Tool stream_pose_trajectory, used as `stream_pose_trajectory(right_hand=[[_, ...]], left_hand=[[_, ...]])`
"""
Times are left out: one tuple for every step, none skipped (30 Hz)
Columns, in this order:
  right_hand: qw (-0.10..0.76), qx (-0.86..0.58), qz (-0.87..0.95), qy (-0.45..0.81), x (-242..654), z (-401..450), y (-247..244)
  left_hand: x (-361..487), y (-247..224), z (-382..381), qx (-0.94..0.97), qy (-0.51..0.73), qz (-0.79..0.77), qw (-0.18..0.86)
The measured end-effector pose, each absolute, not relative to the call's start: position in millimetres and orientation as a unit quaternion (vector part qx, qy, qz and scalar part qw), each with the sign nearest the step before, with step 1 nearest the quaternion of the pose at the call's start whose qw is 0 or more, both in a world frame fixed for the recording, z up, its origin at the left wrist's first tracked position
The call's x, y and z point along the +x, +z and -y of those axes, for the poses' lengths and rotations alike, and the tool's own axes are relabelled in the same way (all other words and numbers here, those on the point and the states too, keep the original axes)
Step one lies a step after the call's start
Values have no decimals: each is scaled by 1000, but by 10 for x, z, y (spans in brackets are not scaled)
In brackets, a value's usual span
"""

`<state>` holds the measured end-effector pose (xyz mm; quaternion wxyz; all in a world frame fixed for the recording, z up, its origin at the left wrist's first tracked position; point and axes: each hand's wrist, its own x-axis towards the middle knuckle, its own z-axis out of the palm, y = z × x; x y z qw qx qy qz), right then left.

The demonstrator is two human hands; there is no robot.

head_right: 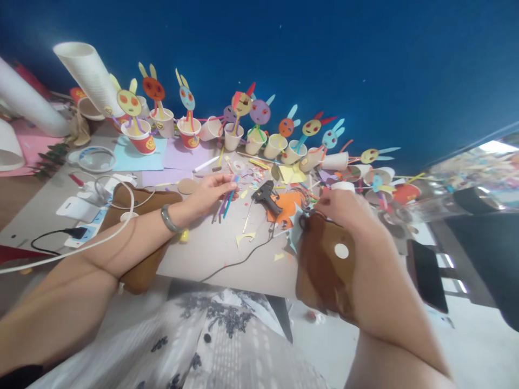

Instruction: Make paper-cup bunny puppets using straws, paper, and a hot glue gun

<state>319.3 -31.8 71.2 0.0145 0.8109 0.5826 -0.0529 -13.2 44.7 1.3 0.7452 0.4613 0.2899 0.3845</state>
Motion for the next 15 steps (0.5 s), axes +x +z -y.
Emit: stream_pose_trajectory(right_hand=[[43,814,-573,-86,3217,356,632],[64,815,-564,-115,3223,388,554],[69,816,-560,-130,3215,415,480],[68,817,-556,-136,3198,434,413],[65,818,-555,-137,3177,446,352],[62,821,-552,-135,3155,452,297],[59,823,-549,-133,3136,453,249],[53,826,-546,-129,3121,449,208],[47,828,-545,-125,3110,442,176],[41,830,-543,-123,3105,435,154],[33,831,-542,-122,3104,429,144],[26,832,-540,-123,3109,424,146],[18,833,-538,-126,3122,422,162],[8,835,-535,-129,3141,424,190],[-4,837,-531,-133,3170,429,228]], left_hand=[[-129,8,-444,459,383,-288,748],[-126,4,-441,457,381,-286,751],[-124,1,-438,457,378,-284,753],[-123,-2,-435,458,375,-281,755],[-124,-2,-431,458,374,-279,757],[-124,-1,-428,457,374,-277,758],[-126,1,-424,454,376,-275,760],[-127,5,-421,451,377,-274,761],[-128,9,-419,447,378,-274,763],[-129,12,-419,444,379,-273,765],[-130,13,-419,441,379,-274,766],[-130,13,-420,437,380,-275,767],[-130,12,-422,434,382,-276,768],[-129,9,-423,433,384,-276,768],[-129,6,-424,432,386,-275,767]])
